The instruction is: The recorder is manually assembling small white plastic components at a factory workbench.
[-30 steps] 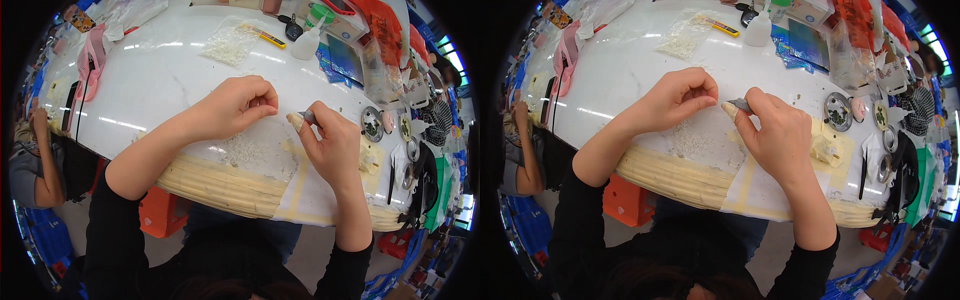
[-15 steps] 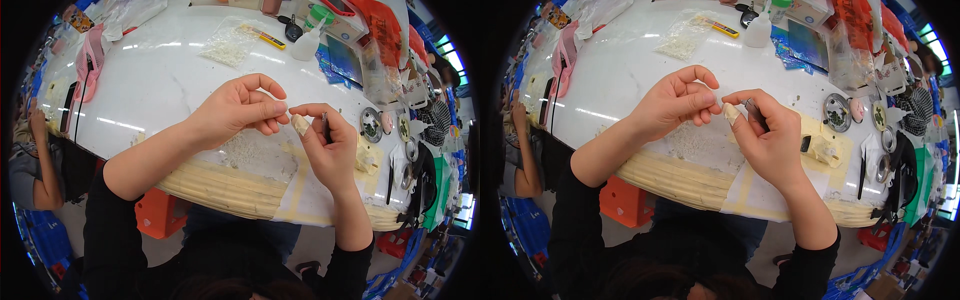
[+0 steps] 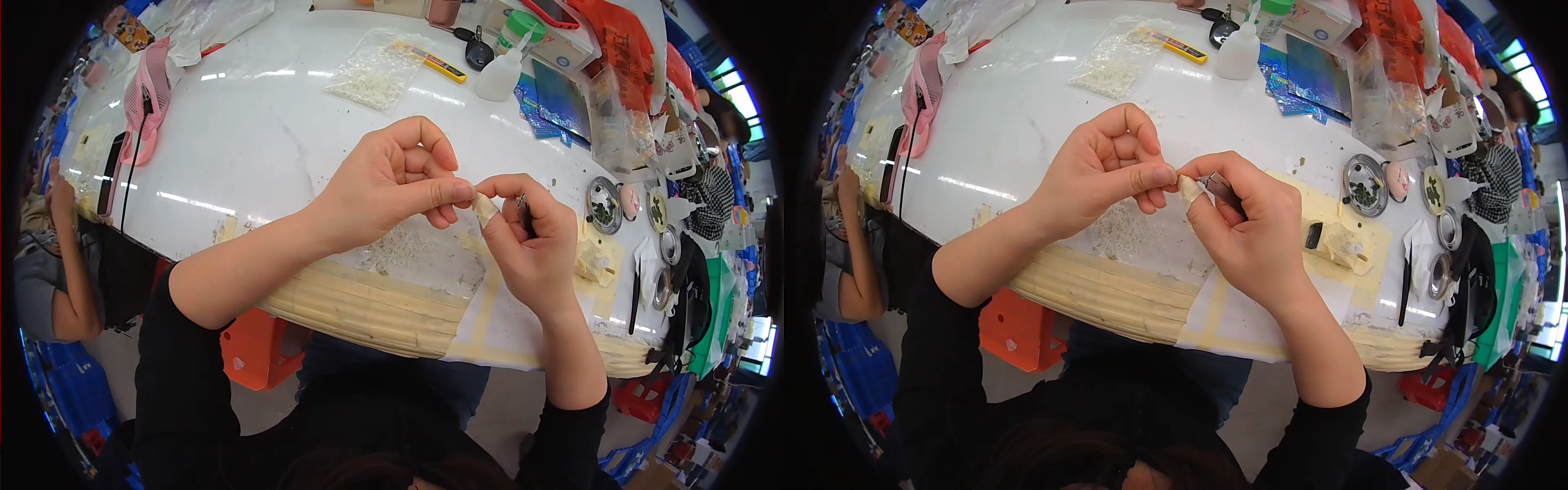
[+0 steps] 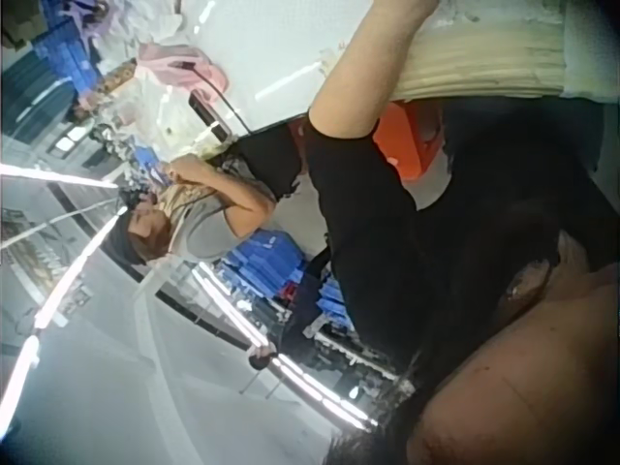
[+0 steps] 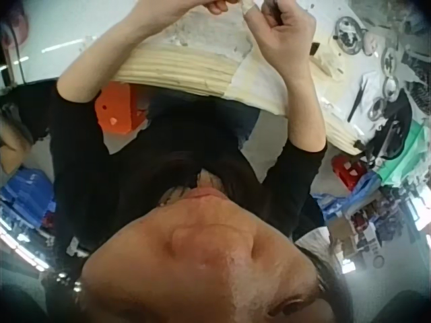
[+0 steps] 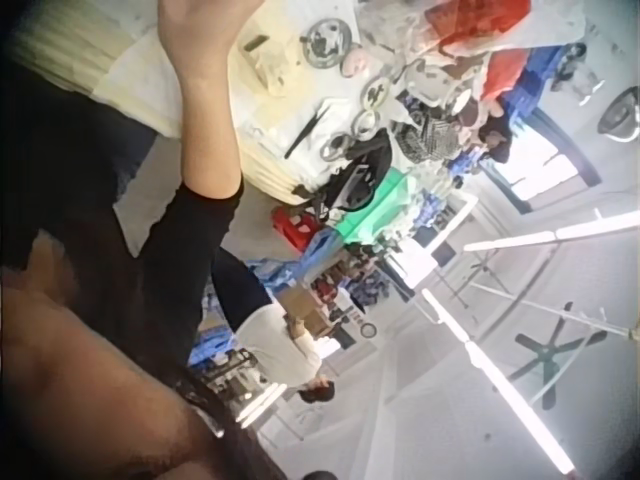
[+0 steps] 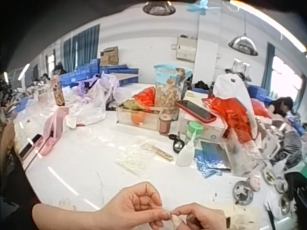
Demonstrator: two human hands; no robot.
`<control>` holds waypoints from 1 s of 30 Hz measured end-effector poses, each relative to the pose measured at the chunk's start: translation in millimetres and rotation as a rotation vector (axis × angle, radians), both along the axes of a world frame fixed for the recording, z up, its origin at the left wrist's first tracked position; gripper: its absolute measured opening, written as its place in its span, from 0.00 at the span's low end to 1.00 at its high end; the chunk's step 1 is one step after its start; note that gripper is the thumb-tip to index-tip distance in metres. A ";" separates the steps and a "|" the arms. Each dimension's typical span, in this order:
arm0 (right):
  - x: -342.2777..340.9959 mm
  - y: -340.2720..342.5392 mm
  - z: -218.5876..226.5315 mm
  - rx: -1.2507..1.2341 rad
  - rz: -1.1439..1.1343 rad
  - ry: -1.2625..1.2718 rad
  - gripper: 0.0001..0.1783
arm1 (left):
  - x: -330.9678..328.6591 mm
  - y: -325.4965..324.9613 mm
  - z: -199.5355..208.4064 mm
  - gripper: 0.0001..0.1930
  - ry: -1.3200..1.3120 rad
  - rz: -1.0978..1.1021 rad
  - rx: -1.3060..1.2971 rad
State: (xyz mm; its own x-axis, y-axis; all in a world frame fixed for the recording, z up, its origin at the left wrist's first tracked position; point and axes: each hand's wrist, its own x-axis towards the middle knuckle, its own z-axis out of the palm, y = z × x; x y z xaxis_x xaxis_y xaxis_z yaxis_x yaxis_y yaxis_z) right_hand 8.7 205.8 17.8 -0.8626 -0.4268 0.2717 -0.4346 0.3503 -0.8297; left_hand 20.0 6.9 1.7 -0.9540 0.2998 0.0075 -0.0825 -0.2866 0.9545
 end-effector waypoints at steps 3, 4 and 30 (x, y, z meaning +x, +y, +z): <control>-0.5 1.2 -2.9 -0.027 0.004 0.002 0.06 | -0.4 1.3 2.4 0.10 -0.063 0.009 0.026; -0.6 1.4 -3.4 -0.040 0.008 -0.004 0.07 | -0.2 0.9 1.9 0.10 -0.042 0.009 0.033; -1.4 2.3 -4.4 -0.017 -0.020 0.230 0.18 | 5.0 -0.1 2.5 0.06 -0.031 -0.032 0.009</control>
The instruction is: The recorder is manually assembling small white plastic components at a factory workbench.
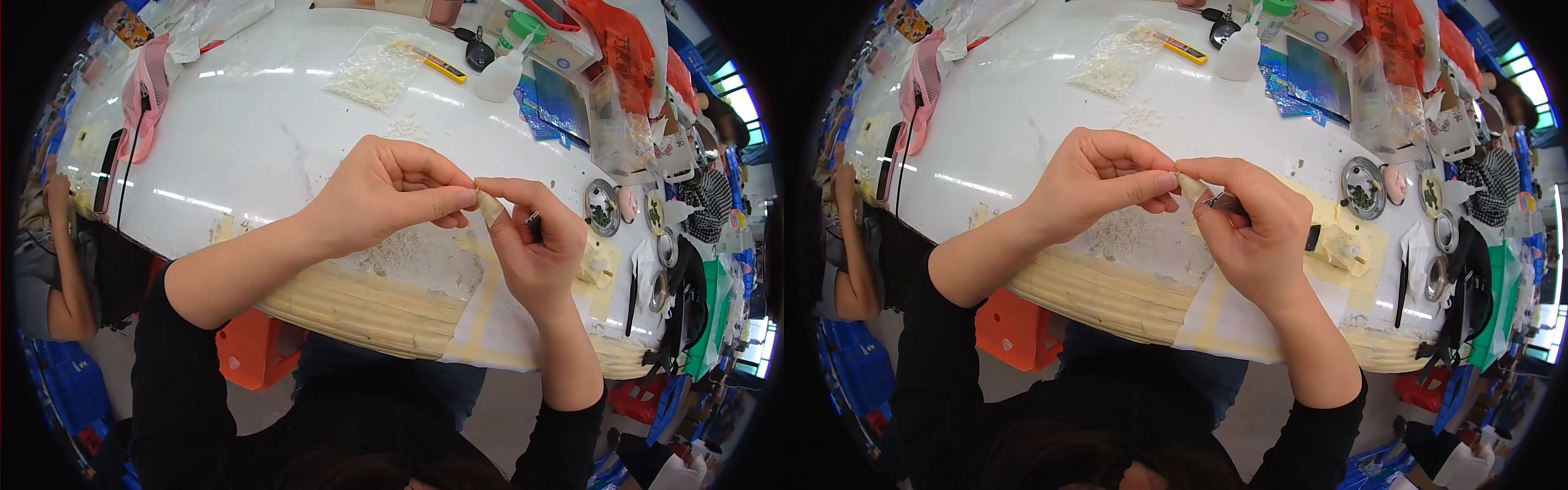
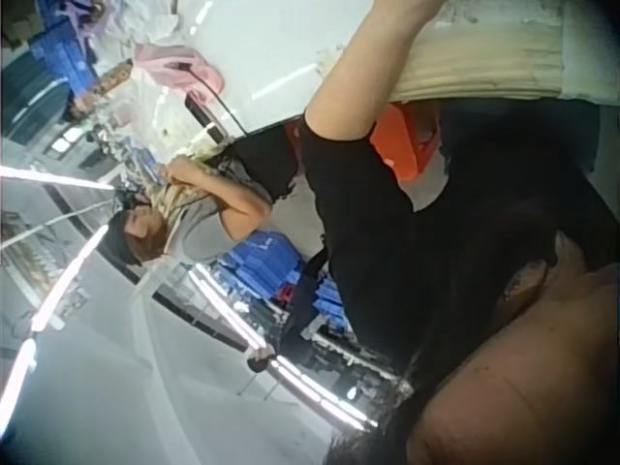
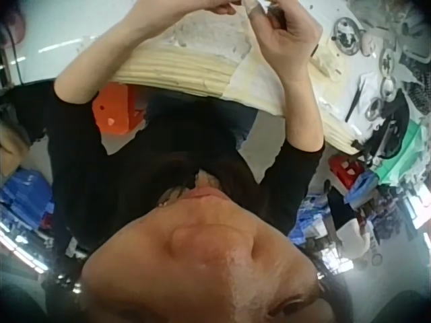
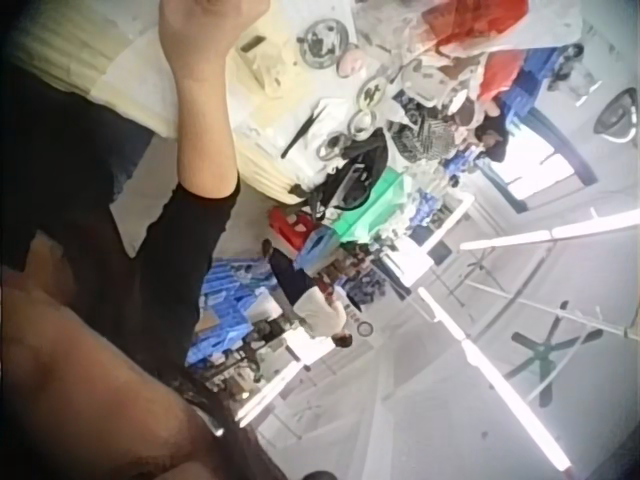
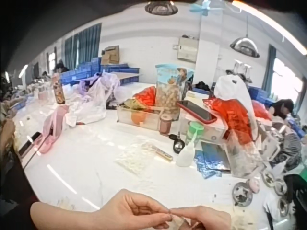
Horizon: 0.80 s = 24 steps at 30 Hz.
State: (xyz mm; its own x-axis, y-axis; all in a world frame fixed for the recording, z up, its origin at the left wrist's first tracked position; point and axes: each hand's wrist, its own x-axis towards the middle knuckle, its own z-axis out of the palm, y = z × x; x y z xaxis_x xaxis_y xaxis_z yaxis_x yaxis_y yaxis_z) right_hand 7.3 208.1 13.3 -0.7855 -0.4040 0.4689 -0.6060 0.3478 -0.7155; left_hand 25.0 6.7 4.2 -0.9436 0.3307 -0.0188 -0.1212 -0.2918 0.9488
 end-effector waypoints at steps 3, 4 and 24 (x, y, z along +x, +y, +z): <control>-3.0 0.9 -3.7 0.005 0.031 0.084 0.19 | 1.3 1.2 -2.6 0.06 0.080 0.040 -0.041; -3.6 1.3 -5.1 0.007 0.046 0.122 0.20 | 1.2 1.4 -3.0 0.05 0.104 0.054 -0.051; -5.1 5.1 -0.6 0.466 -0.112 0.248 0.15 | -1.7 3.1 -6.4 0.08 0.802 0.261 -0.538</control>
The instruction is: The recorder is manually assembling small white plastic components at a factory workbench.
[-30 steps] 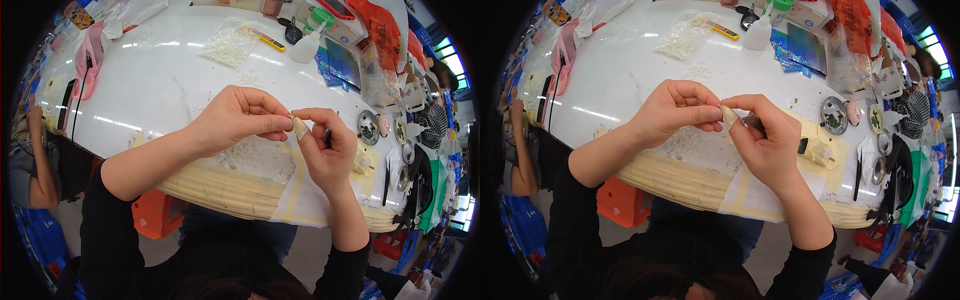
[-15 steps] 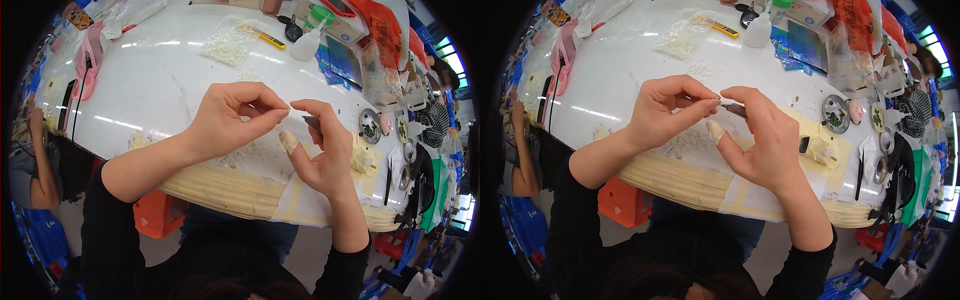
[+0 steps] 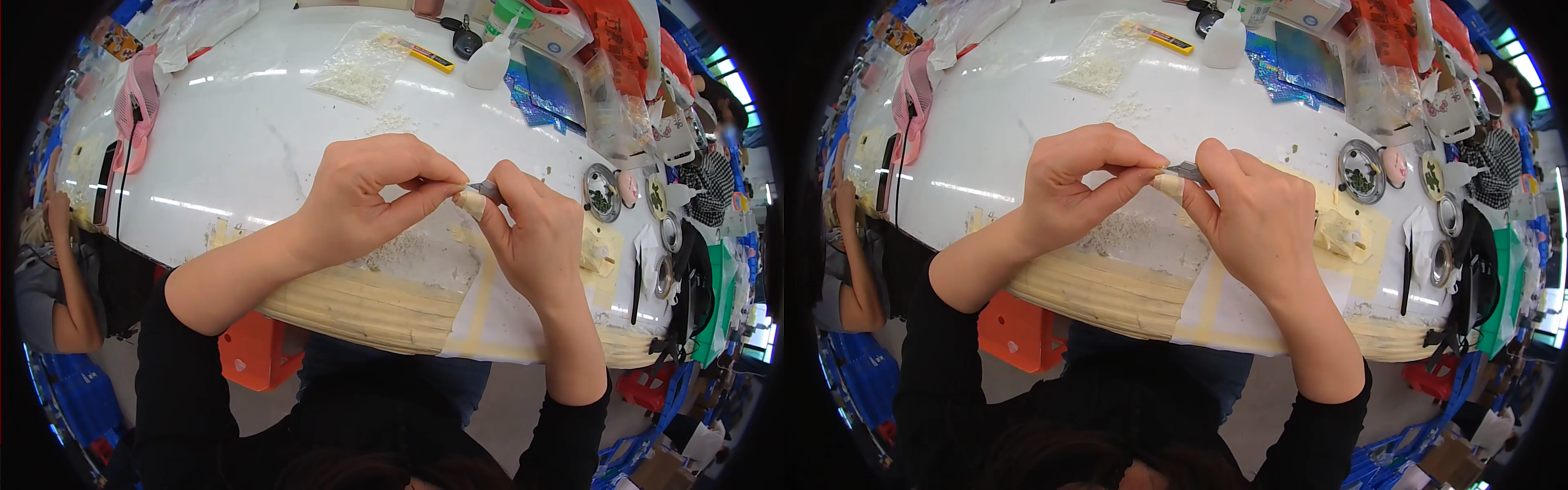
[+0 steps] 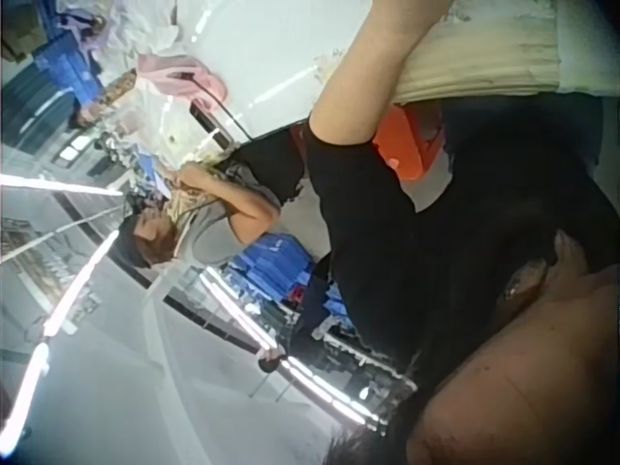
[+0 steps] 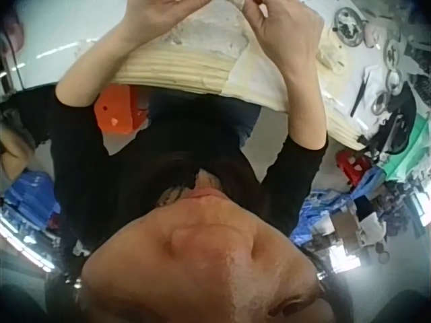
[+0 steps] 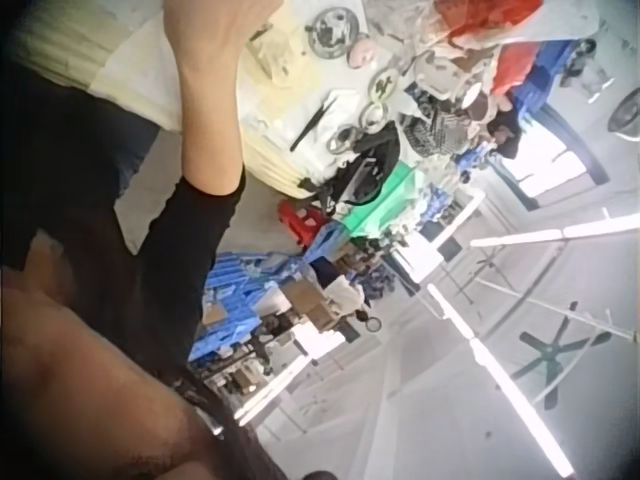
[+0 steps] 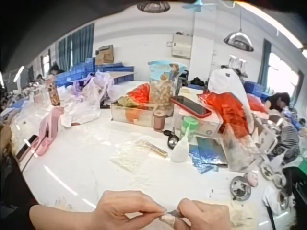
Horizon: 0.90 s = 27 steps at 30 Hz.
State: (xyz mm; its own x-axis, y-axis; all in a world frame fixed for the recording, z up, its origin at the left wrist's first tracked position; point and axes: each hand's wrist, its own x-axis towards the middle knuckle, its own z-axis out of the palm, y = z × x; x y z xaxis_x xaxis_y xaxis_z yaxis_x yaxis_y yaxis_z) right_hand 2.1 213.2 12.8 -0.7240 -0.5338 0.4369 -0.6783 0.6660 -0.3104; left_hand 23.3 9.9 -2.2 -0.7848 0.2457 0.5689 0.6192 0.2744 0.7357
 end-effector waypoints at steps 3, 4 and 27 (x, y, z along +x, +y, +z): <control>-0.3 -0.3 -0.6 -0.006 0.003 0.001 0.15 | 0.1 -0.5 0.3 0.09 0.007 -0.002 -0.006; -0.2 -0.5 -0.8 -0.010 0.002 -0.002 0.15 | 0.0 -0.6 0.3 0.09 0.009 -0.004 -0.007; 0.2 0.2 2.2 0.006 0.010 -0.031 0.11 | -1.7 -1.3 1.9 0.08 0.117 0.019 -0.087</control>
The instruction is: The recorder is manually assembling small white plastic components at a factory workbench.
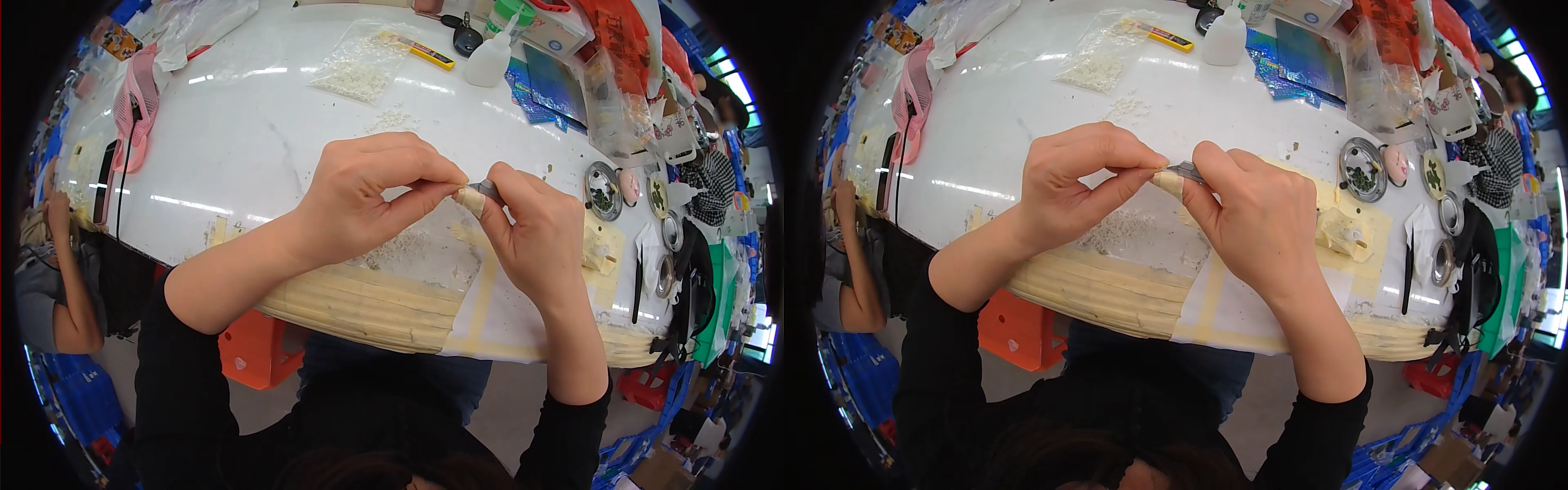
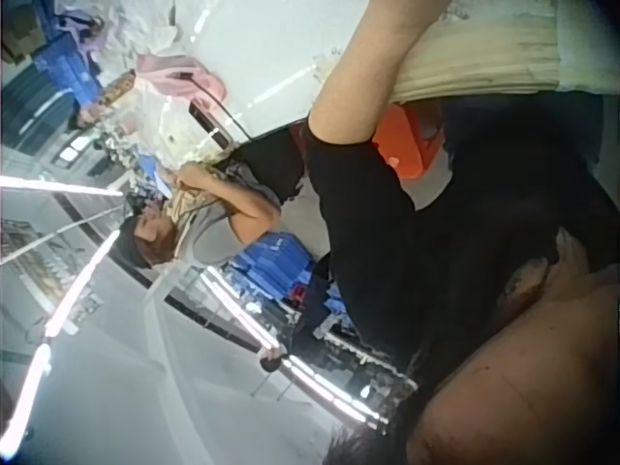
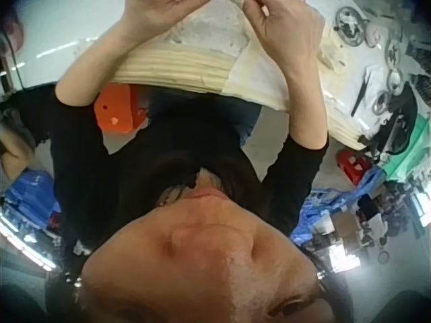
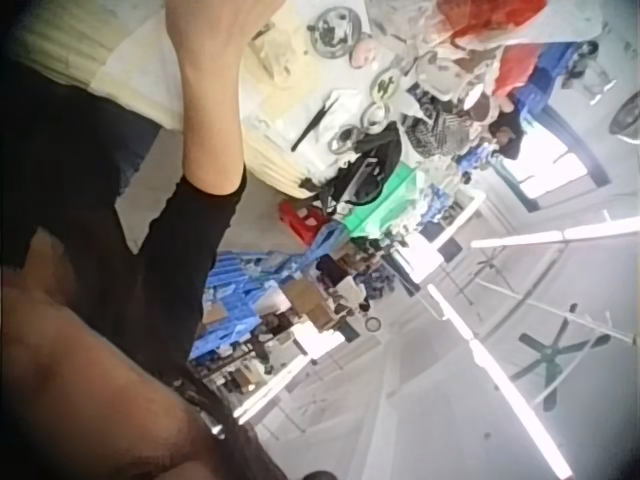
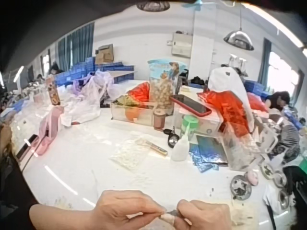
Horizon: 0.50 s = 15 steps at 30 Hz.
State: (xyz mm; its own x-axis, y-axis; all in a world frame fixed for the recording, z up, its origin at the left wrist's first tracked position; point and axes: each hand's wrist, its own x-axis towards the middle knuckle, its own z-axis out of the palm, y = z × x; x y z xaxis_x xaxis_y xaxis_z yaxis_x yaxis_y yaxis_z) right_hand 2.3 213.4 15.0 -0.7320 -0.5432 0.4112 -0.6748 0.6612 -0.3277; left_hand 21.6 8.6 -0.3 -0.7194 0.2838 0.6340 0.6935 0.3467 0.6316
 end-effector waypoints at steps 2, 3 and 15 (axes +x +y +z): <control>0.4 0.4 1.1 0.003 0.005 -0.008 0.11 | -0.6 0.1 -0.8 0.09 -0.010 0.003 -0.004; 0.9 -0.1 1.3 0.005 0.008 -0.013 0.11 | -0.1 -0.5 -0.3 0.09 -0.014 0.007 -0.008; -1.0 0.1 -2.5 -0.022 0.006 -0.028 0.12 | 0.4 -1.7 4.1 0.06 -0.927 -0.237 0.525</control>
State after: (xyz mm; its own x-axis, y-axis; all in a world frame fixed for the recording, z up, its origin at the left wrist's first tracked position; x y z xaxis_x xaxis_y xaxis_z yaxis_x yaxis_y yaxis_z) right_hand 1.3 213.5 12.4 -0.7401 -0.5389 0.4023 -0.6692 0.6497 -0.3607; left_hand 22.0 6.9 3.7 -0.9427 0.3307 -0.0438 -0.1148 -0.1984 0.9734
